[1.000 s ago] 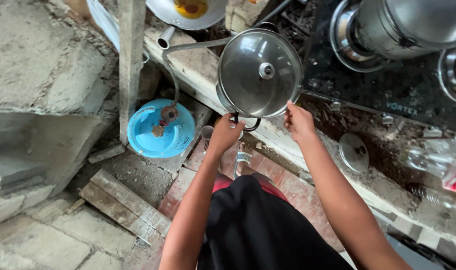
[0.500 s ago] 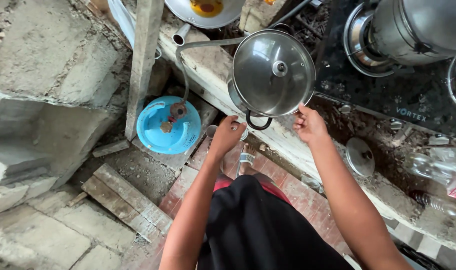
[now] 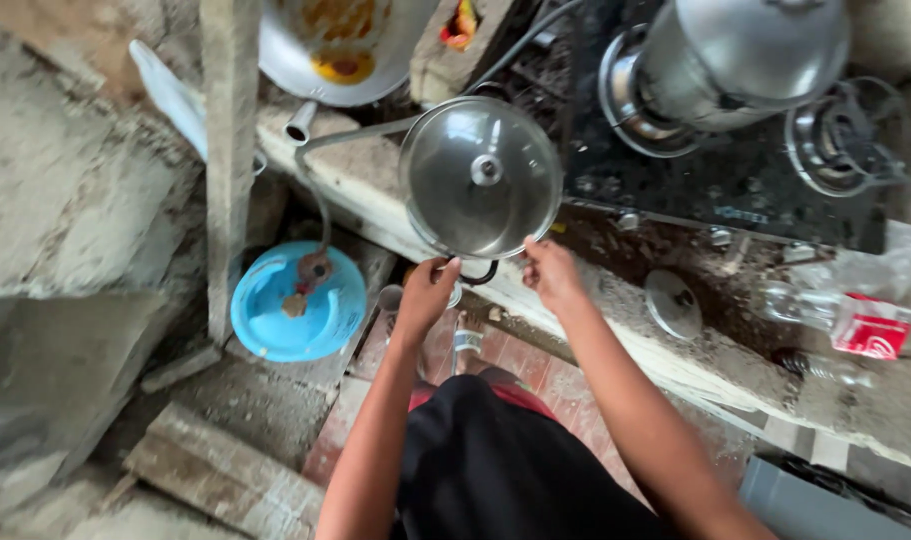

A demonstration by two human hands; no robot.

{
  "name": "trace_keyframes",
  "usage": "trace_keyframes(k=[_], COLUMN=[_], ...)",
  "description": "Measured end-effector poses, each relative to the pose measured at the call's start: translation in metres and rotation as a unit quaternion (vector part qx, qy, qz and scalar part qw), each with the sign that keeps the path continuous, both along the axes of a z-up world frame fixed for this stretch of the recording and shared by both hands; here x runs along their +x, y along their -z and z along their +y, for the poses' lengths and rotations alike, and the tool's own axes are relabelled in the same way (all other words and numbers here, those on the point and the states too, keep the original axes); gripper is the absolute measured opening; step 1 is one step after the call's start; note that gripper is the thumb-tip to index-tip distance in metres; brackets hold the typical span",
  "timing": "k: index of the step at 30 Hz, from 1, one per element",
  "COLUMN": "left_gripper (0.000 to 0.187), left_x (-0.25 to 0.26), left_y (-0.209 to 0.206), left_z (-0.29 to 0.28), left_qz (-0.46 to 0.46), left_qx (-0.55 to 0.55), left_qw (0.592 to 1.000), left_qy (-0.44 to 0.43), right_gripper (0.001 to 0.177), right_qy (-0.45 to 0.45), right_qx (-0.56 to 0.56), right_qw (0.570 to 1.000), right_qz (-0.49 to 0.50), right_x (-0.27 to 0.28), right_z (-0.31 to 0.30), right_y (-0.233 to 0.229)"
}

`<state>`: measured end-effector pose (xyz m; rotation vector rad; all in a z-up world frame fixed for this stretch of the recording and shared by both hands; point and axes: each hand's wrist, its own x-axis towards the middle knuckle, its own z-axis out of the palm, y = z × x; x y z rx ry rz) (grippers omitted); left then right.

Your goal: Carry plastic bowls, metal pots, and storage containers from an indoor kitchen area out to an outdoor dishwashing station.

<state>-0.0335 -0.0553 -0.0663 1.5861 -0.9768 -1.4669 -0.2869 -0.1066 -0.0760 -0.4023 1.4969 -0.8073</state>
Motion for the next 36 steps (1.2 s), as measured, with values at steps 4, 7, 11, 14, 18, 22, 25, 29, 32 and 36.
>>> trace_keyframes(k=[4, 7, 11, 14, 18, 22, 25, 29, 32, 36], left_gripper=[0.052, 0.048, 0.046, 0.045, 0.046, 0.049, 0.051, 0.051, 0.053, 0.054], left_x=[0.003, 0.011, 0.019, 0.017, 0.001, -0.009, -0.018, -0.030, -0.042, -0.038], left_y=[0.003, 0.019, 0.021, 0.035, 0.058, 0.035, 0.031, 0.031, 0.037, 0.032], left_z=[-0.003, 0.002, 0.003, 0.003, 0.000, -0.005, -0.009, -0.015, -0.014, -0.012], left_qz=[0.008, 0.052, 0.060, 0.046, 0.107, 0.124, 0.117, 0.177, 0.252, 0.241], left_qx=[0.009, -0.017, -0.020, -0.007, 0.007, 0.067, 0.106, 0.147, 0.111, 0.084], left_qw=[1.000, 0.998, 0.998, 0.999, 0.994, 0.989, 0.987, 0.970, 0.953, 0.951], left_qy=[-0.003, -0.031, -0.028, -0.025, -0.026, -0.036, -0.042, -0.076, -0.125, -0.173], right_gripper=[0.019, 0.006, 0.007, 0.013, 0.036, 0.036, 0.043, 0.040, 0.049, 0.046], right_qy=[-0.051, -0.145, -0.120, -0.111, -0.152, -0.192, -0.200, -0.219, -0.236, -0.162], right_qx=[-0.011, -0.124, -0.266, -0.405, -0.445, -0.415, -0.394, -0.416, -0.420, -0.485], right_qw=[0.992, 0.948, 0.883, 0.741, 0.623, 0.567, 0.548, 0.554, 0.593, 0.557], right_qz=[0.116, 0.255, 0.368, 0.524, 0.625, 0.685, 0.711, 0.687, 0.645, 0.655], right_x=[-0.007, -0.048, -0.106, -0.142, -0.182, -0.210, -0.222, -0.223, -0.215, -0.177], right_z=[0.014, -0.009, -0.083, -0.145, -0.213, -0.250, -0.254, -0.249, -0.238, -0.204], right_y=[-0.041, -0.092, -0.173, -0.215, -0.232, -0.210, -0.194, -0.203, -0.214, -0.216])
